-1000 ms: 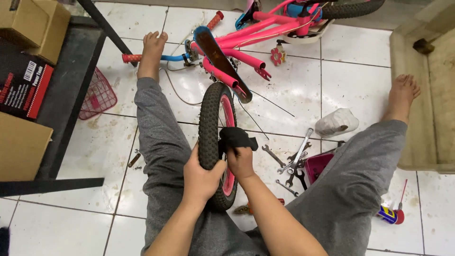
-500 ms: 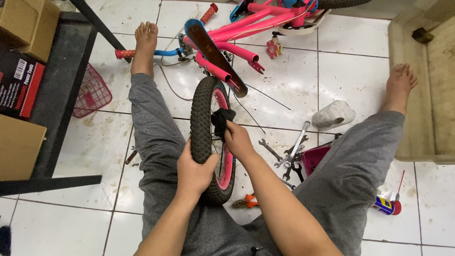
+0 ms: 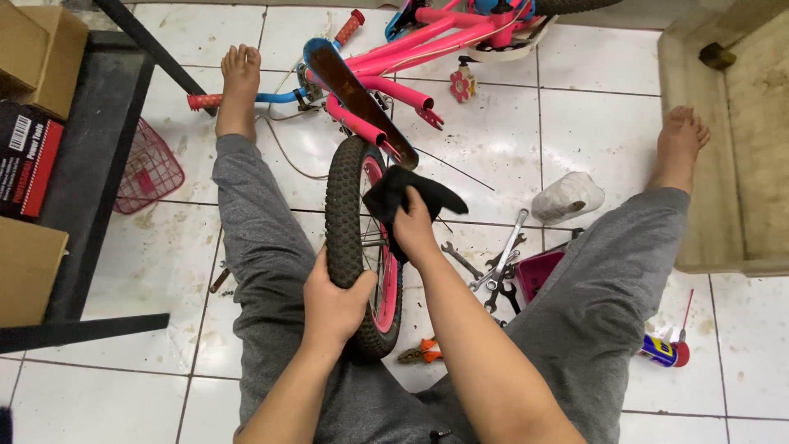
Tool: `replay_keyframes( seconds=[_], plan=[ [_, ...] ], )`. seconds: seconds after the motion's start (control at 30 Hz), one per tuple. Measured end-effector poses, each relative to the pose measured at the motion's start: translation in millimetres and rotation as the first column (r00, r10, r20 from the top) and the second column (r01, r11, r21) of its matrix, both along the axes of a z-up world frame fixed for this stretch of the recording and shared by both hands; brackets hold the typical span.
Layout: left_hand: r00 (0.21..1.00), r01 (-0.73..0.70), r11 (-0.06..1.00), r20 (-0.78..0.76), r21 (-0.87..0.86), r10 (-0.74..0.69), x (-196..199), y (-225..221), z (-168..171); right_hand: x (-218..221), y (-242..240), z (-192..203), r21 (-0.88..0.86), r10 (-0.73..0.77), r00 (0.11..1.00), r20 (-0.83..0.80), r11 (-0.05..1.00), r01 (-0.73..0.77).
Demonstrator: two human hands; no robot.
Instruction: Wiping down a pink bicycle frame and wheels with a black cloth while sitting on the floor.
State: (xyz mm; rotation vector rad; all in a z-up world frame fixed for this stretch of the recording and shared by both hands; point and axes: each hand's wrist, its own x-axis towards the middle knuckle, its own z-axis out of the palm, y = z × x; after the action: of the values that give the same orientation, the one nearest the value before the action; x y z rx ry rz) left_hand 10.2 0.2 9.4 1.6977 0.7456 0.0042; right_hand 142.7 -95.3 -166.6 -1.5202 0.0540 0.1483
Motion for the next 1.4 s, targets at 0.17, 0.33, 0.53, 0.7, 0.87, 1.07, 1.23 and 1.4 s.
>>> replay_keyframes(
  seconds=[0.17, 0.33, 0.53, 0.7, 0.87, 1.07, 1.23, 1.4],
  plan=[
    [1.0, -0.017, 1.0, 0.007, -0.007, 0.017, 2, 0, -2, 18, 2, -16, -0.311, 0.203, 0.978, -0.04, 0.928, -0.206],
    [0.999, -0.037, 0.999, 0.006, -0.024, 0.037, 1, 1, -9, 4, -12, 7, -0.041, 0.151, 0.968, -0.2, 0.986, -0.162],
    [1.0, -0.031, 0.999, -0.003, -0.024, 0.031, 2, -4, -9, 20, -28, -17, -0.336, 0.019, 0.968, -0.252, 0.936, -0.106],
    [0.999, -0.04, 0.999, -0.018, -0.035, 0.039, 3, -4, -12, -2, -18, 28, 0.08, -0.288, 0.938, -0.192, 0.948, 0.308],
    [0.999, -0.035, 0.999, -0.022, -0.038, 0.034, 2, -6, -6, -16, -10, 19, 0.028, -0.022, 0.926, -0.378, 0.999, 0.035],
    [0.999, -0.023, 1.0, 0.03, -0.021, 0.024, 0, -8, -2, -9, -35, -45, 0.27, -0.256, 0.81, -0.528, 0.853, 0.446],
    [0.999, -0.011, 1.0, 0.045, -0.009, 0.012, 0, -8, 0, -25, -72, -68, 0.272, -0.47, 0.703, -0.534, 0.692, 0.669],
    [0.998, 0.002, 1.0, 0.063, 0.025, -0.003, 0, -4, -6, -31, -97, -41, -0.145, -0.51, 0.82, -0.26, 0.86, 0.489]
  ],
)
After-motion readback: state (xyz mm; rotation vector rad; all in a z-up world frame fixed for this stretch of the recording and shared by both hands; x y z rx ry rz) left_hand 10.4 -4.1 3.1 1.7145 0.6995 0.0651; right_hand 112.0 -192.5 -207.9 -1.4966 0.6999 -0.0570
